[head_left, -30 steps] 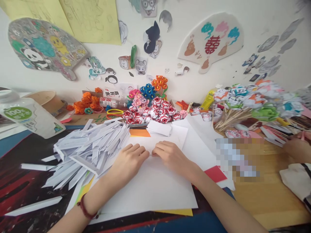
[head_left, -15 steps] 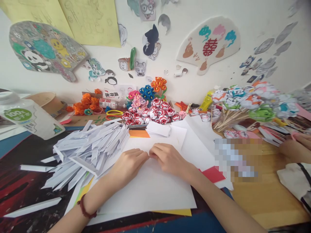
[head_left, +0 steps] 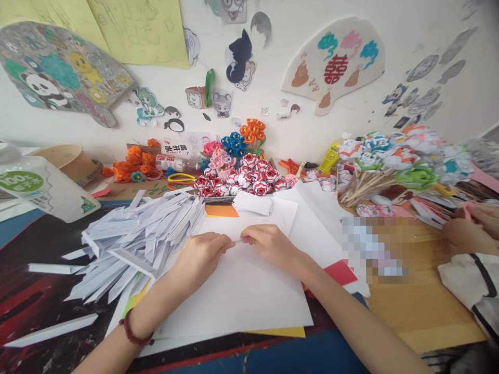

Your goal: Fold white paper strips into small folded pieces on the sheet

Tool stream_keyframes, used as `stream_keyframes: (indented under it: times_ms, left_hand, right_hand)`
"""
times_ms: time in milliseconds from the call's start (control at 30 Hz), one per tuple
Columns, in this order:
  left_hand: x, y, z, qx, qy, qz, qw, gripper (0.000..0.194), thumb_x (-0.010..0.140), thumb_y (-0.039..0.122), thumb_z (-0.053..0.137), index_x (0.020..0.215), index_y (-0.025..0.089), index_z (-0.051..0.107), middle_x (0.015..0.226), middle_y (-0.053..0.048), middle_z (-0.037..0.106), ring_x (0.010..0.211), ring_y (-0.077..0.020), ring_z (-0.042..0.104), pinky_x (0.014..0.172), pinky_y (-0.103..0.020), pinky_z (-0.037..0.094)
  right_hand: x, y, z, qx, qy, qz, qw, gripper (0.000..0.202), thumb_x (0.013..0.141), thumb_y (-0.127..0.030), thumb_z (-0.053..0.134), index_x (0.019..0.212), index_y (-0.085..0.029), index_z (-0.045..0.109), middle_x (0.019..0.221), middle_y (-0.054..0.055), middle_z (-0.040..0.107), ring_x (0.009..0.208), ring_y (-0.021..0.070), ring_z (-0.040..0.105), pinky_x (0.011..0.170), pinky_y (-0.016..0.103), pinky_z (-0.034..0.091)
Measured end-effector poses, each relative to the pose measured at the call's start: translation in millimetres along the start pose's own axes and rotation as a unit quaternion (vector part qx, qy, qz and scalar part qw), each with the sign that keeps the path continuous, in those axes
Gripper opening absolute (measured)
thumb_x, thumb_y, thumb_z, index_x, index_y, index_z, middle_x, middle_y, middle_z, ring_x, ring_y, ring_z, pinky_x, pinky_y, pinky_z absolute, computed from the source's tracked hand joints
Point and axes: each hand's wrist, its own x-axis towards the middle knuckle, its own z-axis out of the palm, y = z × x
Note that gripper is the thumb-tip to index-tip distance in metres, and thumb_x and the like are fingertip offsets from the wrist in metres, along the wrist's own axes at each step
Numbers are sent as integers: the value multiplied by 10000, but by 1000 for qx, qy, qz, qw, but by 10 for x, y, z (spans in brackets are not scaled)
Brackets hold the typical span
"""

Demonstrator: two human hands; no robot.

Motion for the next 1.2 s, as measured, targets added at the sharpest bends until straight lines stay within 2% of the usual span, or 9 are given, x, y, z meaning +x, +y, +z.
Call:
stream_keyframes:
  times_ms: [167,333,433,533,600,700,833,1033,1200]
  left_hand:
    - [-3,-37,22,-21,1,-27,999,173,945,265,455,967,184,606,763,-10,678,659,-124,620,610,-216,417]
    - [-9,44,-9,7,23,-23,999,256,958,287,422,807,183,601,627,19,628,549,-107,580,548,-214,374]
    - [-27,8,-68,21,45,-21,999,221,955,275,429,869,201,619,636,32,646,550,-100,594,553,-208,374]
    - [-51,-136,-210,71,120,-76,987,212,951,238,416,958,223,627,728,23,691,615,-109,622,616,-216,410]
    - [-58,-235,-333,173,216,-166,947,226,944,270,423,959,215,642,776,-21,706,705,-165,639,710,-278,434]
    - [-49,-297,-464,274,259,-184,908,328,920,284,451,1208,189,575,1221,-139,627,1100,-311,566,937,-456,371]
    - [-17,-235,-450,279,209,-195,917,462,915,246,427,1366,150,437,1454,-166,407,1276,-370,413,1002,-521,301]
    - [0,-195,-313,309,122,-156,930,359,928,203,381,1253,160,527,1347,-137,526,1174,-322,497,950,-470,347]
    - [-15,-214,-279,313,98,-115,937,311,923,193,397,1181,165,569,1263,-129,587,1106,-298,536,917,-447,369]
  right_hand:
    - [2,-6,-62,-4,-10,-2,1000,355,822,38,407,1001,-180,623,848,26,640,746,124,572,689,221,425]
    - [-18,20,-23,39,13,-8,999,395,816,43,376,1017,-180,632,858,27,652,762,119,598,703,214,450]
    - [-18,60,-15,16,28,-4,999,385,833,17,375,1037,-189,629,851,27,654,759,129,610,710,227,462]
    - [14,130,-81,-28,101,48,993,379,848,-2,362,1053,-184,624,819,30,647,758,143,622,728,247,473]
    - [45,185,-146,-73,149,110,980,346,884,-49,368,1090,-185,610,917,58,646,830,169,620,768,279,476]
    - [77,259,-209,-149,156,155,964,316,906,-113,408,1150,-186,595,1097,100,619,1022,227,578,886,353,455]
    - [75,332,-207,-185,100,171,963,291,904,-182,489,1175,-175,597,1145,107,616,1074,243,556,943,376,436]
    - [53,357,-210,-216,80,192,954,206,912,-223,525,1061,-167,655,996,84,663,965,223,586,863,329,448]
    - [46,351,-220,-235,75,197,949,203,918,-202,516,1055,-168,662,956,76,672,924,216,596,824,317,441]
